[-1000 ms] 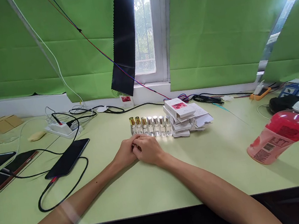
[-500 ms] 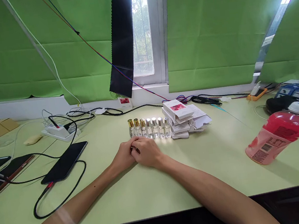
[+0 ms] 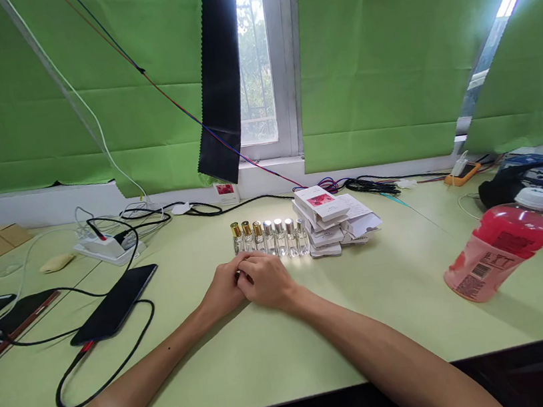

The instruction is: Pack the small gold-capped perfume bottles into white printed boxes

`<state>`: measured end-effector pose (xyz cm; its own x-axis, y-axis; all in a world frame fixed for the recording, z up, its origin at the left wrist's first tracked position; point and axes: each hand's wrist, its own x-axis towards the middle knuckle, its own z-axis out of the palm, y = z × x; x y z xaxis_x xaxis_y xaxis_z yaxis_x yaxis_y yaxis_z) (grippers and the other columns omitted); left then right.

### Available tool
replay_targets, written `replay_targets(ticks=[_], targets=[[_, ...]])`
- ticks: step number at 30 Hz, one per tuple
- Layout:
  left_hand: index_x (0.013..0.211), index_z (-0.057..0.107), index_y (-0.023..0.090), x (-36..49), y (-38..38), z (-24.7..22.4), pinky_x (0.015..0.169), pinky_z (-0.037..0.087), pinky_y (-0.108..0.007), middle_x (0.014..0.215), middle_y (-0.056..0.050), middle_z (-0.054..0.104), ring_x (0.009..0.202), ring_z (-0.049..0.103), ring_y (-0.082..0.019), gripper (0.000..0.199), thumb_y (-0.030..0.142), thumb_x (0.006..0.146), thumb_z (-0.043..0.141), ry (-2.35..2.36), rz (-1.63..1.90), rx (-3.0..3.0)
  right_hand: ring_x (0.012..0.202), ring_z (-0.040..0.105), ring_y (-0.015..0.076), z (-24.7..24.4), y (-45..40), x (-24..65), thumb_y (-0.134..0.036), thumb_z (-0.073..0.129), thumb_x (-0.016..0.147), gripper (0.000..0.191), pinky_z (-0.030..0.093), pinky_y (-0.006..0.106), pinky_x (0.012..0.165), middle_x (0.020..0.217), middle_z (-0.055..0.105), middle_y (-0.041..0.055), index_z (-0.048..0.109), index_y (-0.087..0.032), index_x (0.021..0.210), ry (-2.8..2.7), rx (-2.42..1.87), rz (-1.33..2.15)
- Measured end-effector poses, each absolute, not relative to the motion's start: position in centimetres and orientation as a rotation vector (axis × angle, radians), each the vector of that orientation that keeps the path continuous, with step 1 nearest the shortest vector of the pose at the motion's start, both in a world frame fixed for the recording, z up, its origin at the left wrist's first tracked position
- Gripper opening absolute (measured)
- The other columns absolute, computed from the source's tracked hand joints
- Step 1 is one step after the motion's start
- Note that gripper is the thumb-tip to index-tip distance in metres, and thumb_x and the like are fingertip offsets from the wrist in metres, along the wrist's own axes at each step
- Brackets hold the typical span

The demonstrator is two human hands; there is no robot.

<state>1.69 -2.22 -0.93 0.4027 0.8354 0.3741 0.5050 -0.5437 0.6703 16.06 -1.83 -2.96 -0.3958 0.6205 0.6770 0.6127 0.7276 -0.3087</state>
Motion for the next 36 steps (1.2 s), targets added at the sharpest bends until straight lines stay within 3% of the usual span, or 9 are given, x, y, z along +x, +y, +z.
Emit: replay_targets(ticks=[8, 21, 25, 31, 36], targets=[[0.093, 0.06, 0.019, 1.8, -2.2, -1.0, 0.059, 0.044, -0.024, 0.077, 0.001, 0.07, 0.066, 0.061, -0.015, 0.029, 0.009, 0.067, 0.05, 1.143, 0.999, 2.225, 0.076, 0.058, 0.018, -2.7, -1.9, 16.1, -0.013, 0.056, 0.085, 0.015, 0.045, 0.028, 0.067, 0.075, 0.065, 0.0041, 0.061, -0.02, 0.074, -2.1, -0.908, -0.044], [0.102, 0.06, 0.018, 2.0, -2.5, -1.1, 0.059, 0.042, -0.022, 0.077, 0.002, 0.066, 0.064, 0.055, -0.012, 0.032, 0.009, 0.074, 0.048, 1.145, 1.034, 2.191, 0.071, 0.052, 0.0177, -2.2, -1.6, 16.4, -0.012, 0.05, 0.085, 0.02, 0.043, 0.031, 0.074, 0.067, 0.062, 0.0025, 0.053, -0.022, 0.068, -2.052, -0.828, -0.191], [0.097, 0.058, 0.018, 2.0, -2.4, -1.2, 0.057, 0.04, -0.023, 0.075, 0.002, 0.065, 0.062, 0.053, -0.012, 0.026, 0.01, 0.074, 0.048, 1.145, 1.027, 2.183, 0.07, 0.051, 0.0179, -2.3, -1.6, 16.6, -0.012, 0.051, 0.086, 0.02, 0.042, 0.031, 0.073, 0.067, 0.061, 0.0025, 0.053, -0.022, 0.068, -2.032, -0.804, -0.21], [0.088, 0.056, 0.018, 2.0, -2.5, -1.6, 0.051, 0.032, -0.022, 0.065, 0.005, 0.056, 0.05, 0.041, -0.008, 0.012, 0.016, 0.079, 0.05, 1.168, 1.001, 2.203, 0.074, 0.056, 0.02, -1.5, -1.5, 17.6, -0.013, 0.05, 0.091, 0.018, 0.042, 0.033, 0.073, 0.071, 0.063, 0.0039, 0.061, -0.022, 0.08, -1.939, -0.845, -0.26], [0.09, 0.062, 0.019, 2.2, -2.7, -2.0, 0.057, 0.039, -0.024, 0.073, 0.001, 0.064, 0.056, 0.05, -0.01, 0.012, 0.021, 0.087, 0.05, 1.133, 0.878, 2.316, 0.083, 0.062, 0.0221, 0.6, -1.1, 20.2, -0.011, 0.05, 0.091, 0.02, 0.046, 0.038, 0.081, 0.083, 0.069, 0.0058, 0.066, -0.022, 0.096, -1.718, -0.886, -0.528]])
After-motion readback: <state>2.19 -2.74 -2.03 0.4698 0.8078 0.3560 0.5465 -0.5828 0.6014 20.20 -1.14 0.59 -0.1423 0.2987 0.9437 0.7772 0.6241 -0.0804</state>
